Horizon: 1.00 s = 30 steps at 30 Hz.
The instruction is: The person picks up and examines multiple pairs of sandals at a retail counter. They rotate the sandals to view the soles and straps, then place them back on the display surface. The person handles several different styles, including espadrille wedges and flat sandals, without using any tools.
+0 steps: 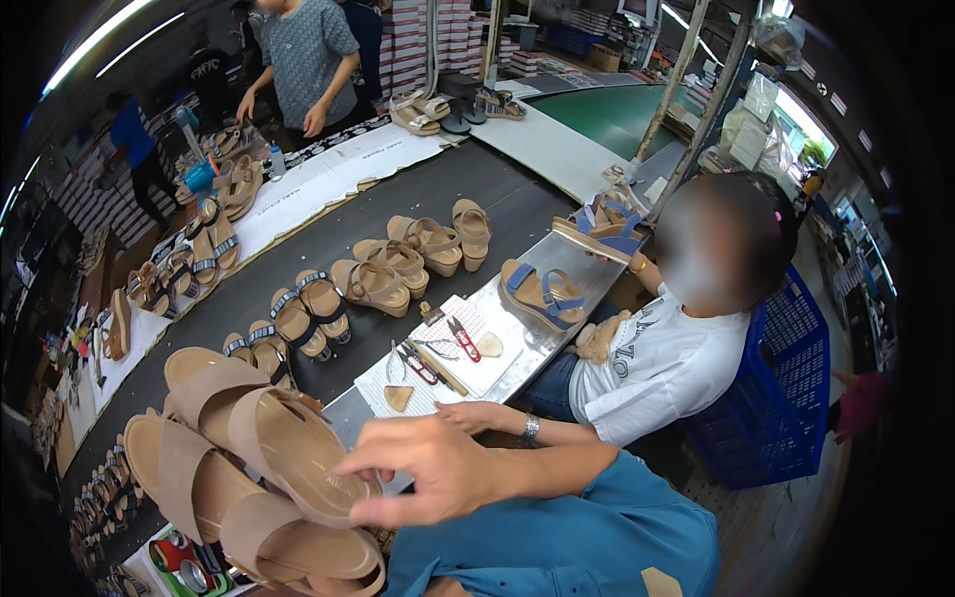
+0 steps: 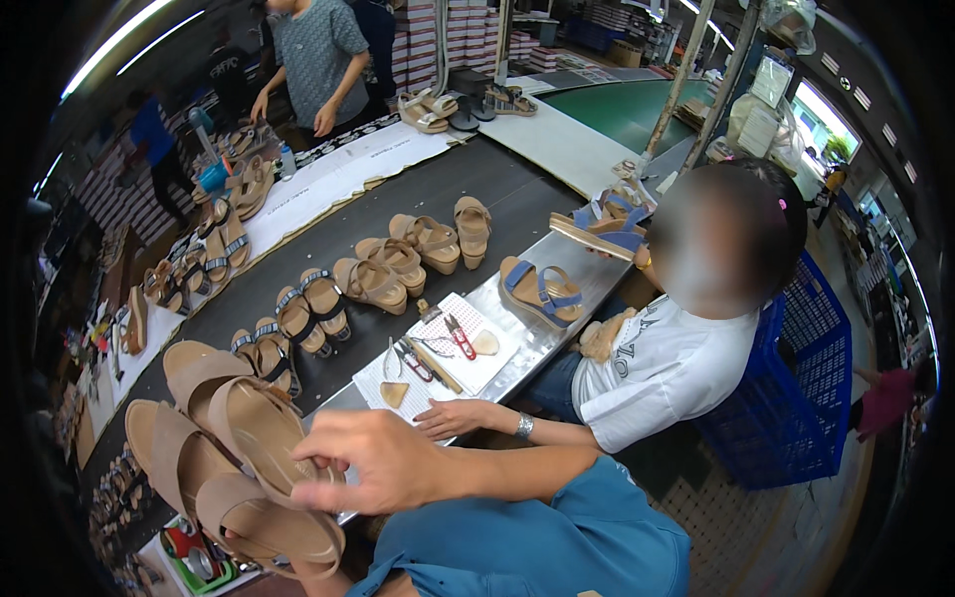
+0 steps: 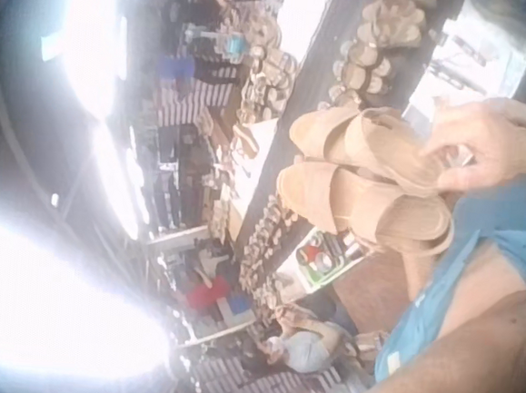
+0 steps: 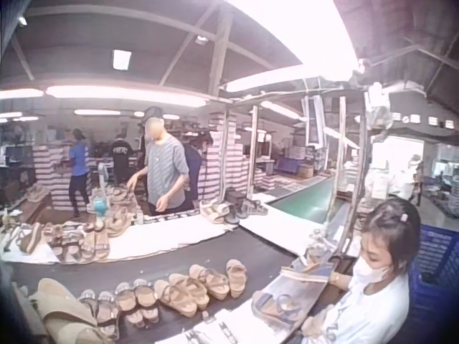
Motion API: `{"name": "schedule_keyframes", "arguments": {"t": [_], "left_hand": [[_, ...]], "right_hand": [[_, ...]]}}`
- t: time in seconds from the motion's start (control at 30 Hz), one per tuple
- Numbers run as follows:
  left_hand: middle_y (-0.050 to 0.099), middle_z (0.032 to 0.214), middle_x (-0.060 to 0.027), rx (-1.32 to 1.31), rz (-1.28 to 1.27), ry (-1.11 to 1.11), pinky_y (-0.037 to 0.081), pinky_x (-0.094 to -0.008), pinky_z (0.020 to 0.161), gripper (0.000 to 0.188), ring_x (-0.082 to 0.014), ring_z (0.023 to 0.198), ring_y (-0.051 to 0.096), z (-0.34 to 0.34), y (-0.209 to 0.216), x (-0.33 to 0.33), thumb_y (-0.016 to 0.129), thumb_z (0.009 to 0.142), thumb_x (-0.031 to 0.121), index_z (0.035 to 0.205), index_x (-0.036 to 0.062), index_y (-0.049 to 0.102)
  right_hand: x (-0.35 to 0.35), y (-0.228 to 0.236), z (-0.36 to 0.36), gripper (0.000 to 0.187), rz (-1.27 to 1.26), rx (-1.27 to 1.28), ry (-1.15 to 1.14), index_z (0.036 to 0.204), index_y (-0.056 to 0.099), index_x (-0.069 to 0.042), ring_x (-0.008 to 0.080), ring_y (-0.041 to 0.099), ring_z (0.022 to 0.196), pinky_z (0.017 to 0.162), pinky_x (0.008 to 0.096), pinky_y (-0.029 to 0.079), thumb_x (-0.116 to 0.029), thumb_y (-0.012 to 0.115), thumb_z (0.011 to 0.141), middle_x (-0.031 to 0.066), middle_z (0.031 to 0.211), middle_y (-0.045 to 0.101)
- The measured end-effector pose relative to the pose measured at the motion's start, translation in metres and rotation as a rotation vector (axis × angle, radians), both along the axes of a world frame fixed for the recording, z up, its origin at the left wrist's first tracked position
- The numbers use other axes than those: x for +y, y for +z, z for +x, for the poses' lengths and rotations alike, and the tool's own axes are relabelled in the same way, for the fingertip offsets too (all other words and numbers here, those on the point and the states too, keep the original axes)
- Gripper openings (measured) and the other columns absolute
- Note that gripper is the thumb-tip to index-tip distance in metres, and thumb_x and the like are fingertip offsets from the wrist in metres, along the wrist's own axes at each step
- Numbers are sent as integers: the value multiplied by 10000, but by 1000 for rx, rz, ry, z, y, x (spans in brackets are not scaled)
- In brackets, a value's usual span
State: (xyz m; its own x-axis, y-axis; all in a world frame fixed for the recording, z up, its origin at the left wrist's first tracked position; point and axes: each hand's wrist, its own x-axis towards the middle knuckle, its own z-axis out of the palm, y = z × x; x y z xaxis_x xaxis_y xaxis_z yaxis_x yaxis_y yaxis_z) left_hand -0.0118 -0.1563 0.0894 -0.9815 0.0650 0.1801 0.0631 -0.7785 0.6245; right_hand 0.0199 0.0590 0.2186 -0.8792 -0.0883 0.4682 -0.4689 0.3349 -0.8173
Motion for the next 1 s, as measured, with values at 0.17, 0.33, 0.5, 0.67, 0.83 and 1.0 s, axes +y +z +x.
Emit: {"name": "schedule_keyframes", "arguments": {"t": [0.17, 0.33, 0.5, 0.67, 0.83, 1.0], "left_hand": [[504, 1425, -87, 26, -10, 29, 415, -465, 1069, 643, -258, 1273, 509, -7, -1, 4, 527, 971, 495, 1461, 105, 382], [488, 1440, -88, 53, -12, 70, 400, -471, 1082, 687, -259, 1292, 492, -18, -5, 4, 532, 964, 520, 1479, 103, 353], [472, 1456, -89, 89, 44, 5, 385, -477, 1095, 731, -260, 1311, 474, -38, -5, 4, 537, 956, 545, 1497, 102, 324], [437, 1488, -125, 39, -197, -178, 382, -454, 1094, 785, -264, 1338, 451, -77, 5, 28, 563, 957, 512, 1537, 89, 246], [523, 1404, -161, -400, -618, -202, 455, -407, 999, 713, -252, 1218, 553, -93, 4, 51, 563, 984, 410, 1532, 51, 281], [422, 1496, -206, -649, -636, -180, 355, -457, 1113, 584, -351, 1335, 444, -114, -23, 58, 491, 1036, 319, 1515, 34, 314]], "right_hand": [[0, -17, -27, 555, 378, -58, 40, 1099, 601, 46, 343, 594, 814, 692, 428, 490, -429, 731, 844, 160, 932, 528], [7, -19, -58, 364, 95, -185, 274, 1142, 613, 1, 321, 585, 849, 685, 406, 477, -300, 661, 943, 160, 968, 510], [8, -27, -87, 306, -149, 13, 228, 1190, 638, 15, 282, 598, 826, 712, 362, 486, -160, 663, 940, 158, 975, 601], [44, -33, -132, 245, -168, -8, -12, 1090, 673, 29, 242, 587, 790, 705, 354, 471, -135, 692, 909, 139, 864, 612], [157, -71, -223, 277, -287, -83, -382, 1030, 685, 32, 252, 641, 788, 728, 366, 496, -197, 709, 877, 187, 879, 673], [346, -118, -290, 229, 76, -134, -1013, 919, 698, 32, 405, 680, 854, 765, 459, 530, -142, 626, 787, 260, 891, 686]]}}
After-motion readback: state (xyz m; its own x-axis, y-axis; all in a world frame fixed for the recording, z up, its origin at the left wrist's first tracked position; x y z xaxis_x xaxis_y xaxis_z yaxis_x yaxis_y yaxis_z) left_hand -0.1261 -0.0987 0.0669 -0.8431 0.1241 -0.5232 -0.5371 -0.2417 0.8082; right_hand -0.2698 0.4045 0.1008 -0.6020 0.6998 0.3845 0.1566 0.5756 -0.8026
